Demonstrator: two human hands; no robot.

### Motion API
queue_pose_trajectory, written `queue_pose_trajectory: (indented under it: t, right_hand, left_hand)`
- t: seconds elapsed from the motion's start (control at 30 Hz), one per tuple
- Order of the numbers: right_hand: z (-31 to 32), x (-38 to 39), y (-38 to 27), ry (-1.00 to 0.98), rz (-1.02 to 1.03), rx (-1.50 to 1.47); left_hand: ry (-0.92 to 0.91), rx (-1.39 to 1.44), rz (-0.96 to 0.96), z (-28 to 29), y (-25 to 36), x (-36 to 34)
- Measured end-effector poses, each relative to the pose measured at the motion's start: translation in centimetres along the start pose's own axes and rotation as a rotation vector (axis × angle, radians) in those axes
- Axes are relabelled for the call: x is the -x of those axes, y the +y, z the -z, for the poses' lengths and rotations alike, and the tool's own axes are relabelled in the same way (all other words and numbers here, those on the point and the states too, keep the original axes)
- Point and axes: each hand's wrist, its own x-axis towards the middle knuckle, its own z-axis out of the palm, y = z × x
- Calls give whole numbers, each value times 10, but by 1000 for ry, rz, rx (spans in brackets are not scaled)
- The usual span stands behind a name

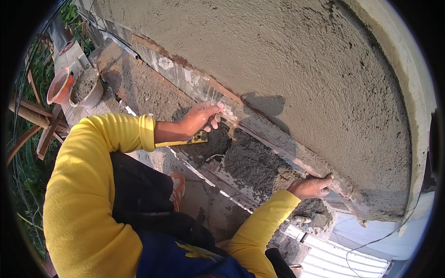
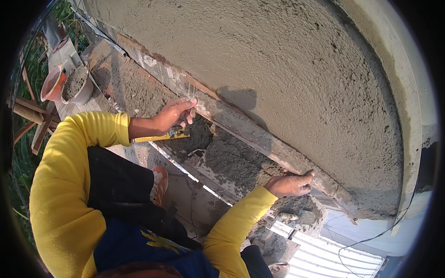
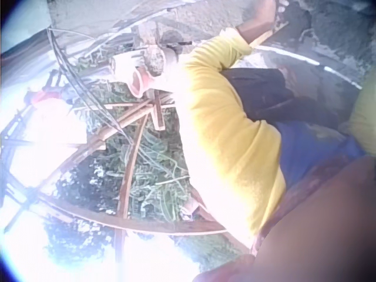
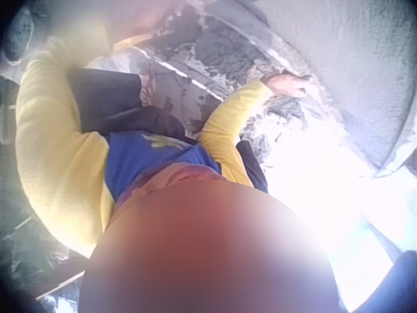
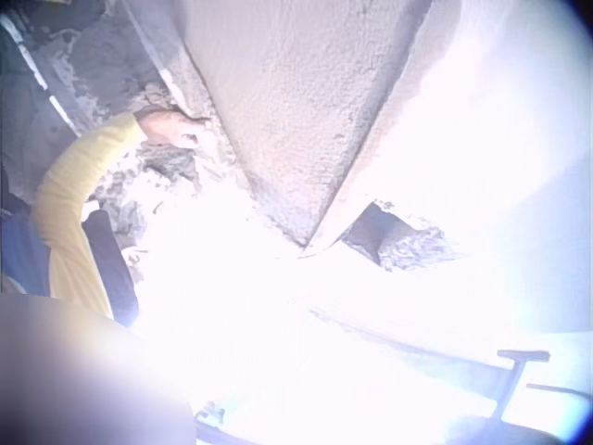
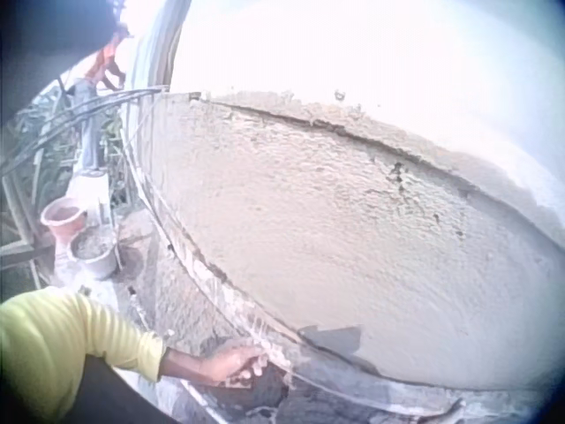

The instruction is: The person applies wet cement to a curved wall section using a trowel and then smooths the surface with a wooden float. The worker repeatedly scoops cement from a bucket and spreads it evenly along the wall's edge.

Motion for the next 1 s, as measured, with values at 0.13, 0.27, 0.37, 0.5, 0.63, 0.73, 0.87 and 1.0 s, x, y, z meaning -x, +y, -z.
queue_pose_trajectory:
  t: [0.13,0.27,0.37,0.5,0.63,0.73,0.87,1.0]
  right_hand:
    - [-14,21,12,-60,59,-147]
    - [-4,24,17,82,-64,-110]
    - [30,-4,55,233,29,47]
    - [85,-43,118,315,62,549]
    - [122,-53,134,93,-47,721]
    - [129,-63,112,-200,-15,1224]
    - [122,-100,75,-214,380,812]
    - [115,-95,-9,-599,-266,-146]
  left_hand:
    - [69,-2,-128,20,2,-16]
    - [92,-14,-59,12,-21,-8]
    - [-39,-101,199,0,-42,-4]
    - [-157,-199,424,-15,-58,-11]
    - [-133,-227,518,-29,-72,-24]
    - [-142,-259,587,-12,-87,-46]
    - [-110,-285,650,-13,-90,-61]
    - [-193,-266,693,-9,-81,-67]
